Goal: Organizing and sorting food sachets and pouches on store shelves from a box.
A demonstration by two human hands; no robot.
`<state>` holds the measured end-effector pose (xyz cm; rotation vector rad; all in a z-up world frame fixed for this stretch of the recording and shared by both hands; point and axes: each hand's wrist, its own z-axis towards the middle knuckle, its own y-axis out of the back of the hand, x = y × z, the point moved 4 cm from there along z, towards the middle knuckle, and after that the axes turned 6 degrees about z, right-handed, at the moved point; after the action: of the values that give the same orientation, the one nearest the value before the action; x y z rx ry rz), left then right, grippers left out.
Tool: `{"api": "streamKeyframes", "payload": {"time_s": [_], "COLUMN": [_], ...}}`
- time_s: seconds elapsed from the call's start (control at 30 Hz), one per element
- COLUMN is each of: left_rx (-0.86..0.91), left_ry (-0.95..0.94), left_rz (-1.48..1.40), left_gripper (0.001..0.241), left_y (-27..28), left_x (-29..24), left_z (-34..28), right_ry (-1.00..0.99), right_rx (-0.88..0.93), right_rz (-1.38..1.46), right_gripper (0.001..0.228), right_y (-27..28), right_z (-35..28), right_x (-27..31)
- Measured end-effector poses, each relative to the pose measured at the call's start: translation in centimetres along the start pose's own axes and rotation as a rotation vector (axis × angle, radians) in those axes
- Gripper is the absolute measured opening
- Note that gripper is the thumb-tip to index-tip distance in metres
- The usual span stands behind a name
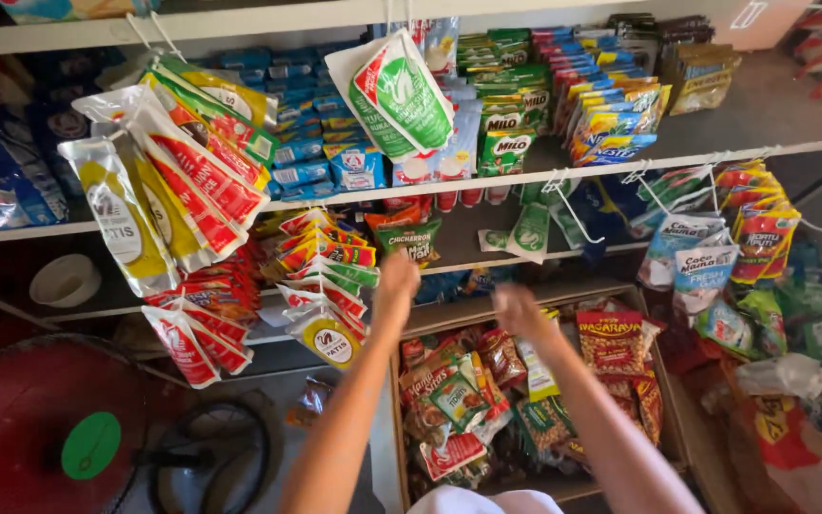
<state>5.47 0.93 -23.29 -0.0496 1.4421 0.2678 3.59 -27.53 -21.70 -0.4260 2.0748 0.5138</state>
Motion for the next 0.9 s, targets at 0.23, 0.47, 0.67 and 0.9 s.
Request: {"api": "streamKeyframes", "payload": {"time_s": [0.23,0.47,0.67,0.9], "left_rx": [-0.248,-0.126,-0.271,-0.175], "left_ry": [-0.352,-0.363,-0.429,-0.388], "left_rz": [-0.369,-0.351,-0.064,-0.239], "left_gripper": [0.058,0.062,0.030,0.027], "left_y": [4.4,3.1,4.2,4.0], "left_x": [-22.1,-18.9,-20.5,-29.0], "left_z": [9.5,15.6,13.1,5.1], "right_ry": [-0.046,-0.004,-0.439,-0.049], "right_rx": [-1.325,-1.356,-1.267,-1.481], "right_rz": [2.654,2.554,2.420,2.749], "right_gripper": [0.055,0.070,0.050,0.027], "right_y": [7.2,7.7,10.4,15.7], "right_z": [-1.3,8.5,4.9,-5.2], "right_x": [-26.5,-30.5,-29.6,-32.0]}}
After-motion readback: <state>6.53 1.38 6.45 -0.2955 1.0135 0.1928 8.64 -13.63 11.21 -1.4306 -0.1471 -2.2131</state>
